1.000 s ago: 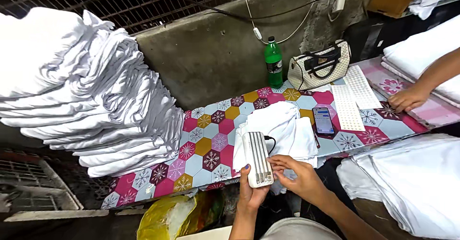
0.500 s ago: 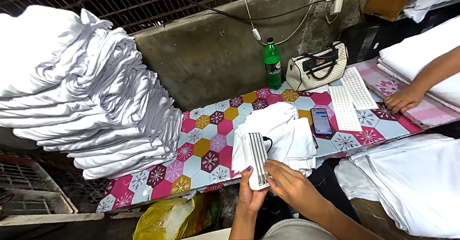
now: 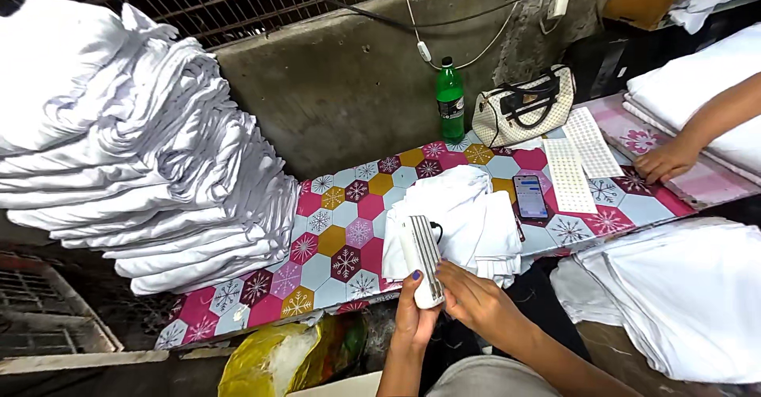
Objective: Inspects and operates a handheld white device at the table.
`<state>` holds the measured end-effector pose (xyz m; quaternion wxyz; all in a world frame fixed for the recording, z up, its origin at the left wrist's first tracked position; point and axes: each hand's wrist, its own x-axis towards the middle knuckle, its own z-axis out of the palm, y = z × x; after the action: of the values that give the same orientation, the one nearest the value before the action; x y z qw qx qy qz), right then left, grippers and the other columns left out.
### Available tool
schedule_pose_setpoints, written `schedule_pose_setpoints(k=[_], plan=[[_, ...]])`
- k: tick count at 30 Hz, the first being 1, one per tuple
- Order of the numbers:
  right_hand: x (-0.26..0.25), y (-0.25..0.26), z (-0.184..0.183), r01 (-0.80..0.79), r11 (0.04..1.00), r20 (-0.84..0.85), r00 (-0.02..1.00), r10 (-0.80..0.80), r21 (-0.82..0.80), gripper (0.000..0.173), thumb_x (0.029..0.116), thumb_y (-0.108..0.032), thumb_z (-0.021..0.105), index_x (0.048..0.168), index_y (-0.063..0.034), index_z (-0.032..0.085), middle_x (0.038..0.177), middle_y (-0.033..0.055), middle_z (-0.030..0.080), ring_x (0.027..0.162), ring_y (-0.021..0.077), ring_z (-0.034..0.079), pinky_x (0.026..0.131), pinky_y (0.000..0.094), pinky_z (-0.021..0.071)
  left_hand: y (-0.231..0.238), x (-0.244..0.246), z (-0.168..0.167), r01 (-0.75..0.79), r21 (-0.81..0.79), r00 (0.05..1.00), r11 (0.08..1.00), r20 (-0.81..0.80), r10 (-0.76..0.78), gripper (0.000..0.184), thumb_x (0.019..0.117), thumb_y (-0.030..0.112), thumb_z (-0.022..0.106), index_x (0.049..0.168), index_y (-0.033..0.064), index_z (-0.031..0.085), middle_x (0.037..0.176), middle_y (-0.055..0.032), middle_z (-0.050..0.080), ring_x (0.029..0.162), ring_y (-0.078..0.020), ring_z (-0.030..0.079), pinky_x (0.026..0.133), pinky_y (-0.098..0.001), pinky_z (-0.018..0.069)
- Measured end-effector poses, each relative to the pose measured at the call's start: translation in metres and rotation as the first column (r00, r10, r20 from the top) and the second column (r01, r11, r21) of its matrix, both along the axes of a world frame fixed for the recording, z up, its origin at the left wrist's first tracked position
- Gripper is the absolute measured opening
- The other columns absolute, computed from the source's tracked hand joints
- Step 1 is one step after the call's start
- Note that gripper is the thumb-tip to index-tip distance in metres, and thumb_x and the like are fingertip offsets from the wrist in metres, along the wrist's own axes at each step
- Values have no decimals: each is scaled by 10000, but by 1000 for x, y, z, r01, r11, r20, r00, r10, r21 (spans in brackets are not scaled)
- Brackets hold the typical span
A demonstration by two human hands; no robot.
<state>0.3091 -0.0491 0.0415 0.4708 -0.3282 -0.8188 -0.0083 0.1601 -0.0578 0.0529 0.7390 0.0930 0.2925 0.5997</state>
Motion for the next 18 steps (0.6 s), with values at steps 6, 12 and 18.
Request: schedule_pose_setpoints(k=[6, 12, 18], plan=[[9, 11, 3, 37, 999, -75, 996, -37, 4, 204, 1021, -79, 545, 1153, 4, 677, 984, 122, 753, 828, 139, 731, 766, 210, 586, -4, 5, -7, 13, 16, 999, 1000, 41, -14, 663, 597, 329, 963, 1127, 58, 670, 998, -129, 751, 903, -211, 755, 799, -377, 636], [15, 4, 11, -129, 954, -142, 985, 93, -272, 355, 922, -84, 660, 1269, -9, 655, 1085, 116, 741, 901, 114, 719, 860, 198, 577, 1, 0, -5, -2, 4, 999, 1000, 36, 2, 696, 581, 335, 965, 1138, 55, 653, 994, -132, 747, 893, -218, 754, 782, -377, 638], [17, 0, 16, -102, 960, -32, 995, 97, -262, 378, 920, -119, 690, 1276, 3, 648, 1195, 133, 724, 1044, 163, 719, 949, 231, 558, 0, 3, -6, -2, 1, 999, 1000, 54, 1, 661, 596, 311, 961, 1126, 52, 662, 990, -130, 749, 892, -214, 756, 777, -372, 639]])
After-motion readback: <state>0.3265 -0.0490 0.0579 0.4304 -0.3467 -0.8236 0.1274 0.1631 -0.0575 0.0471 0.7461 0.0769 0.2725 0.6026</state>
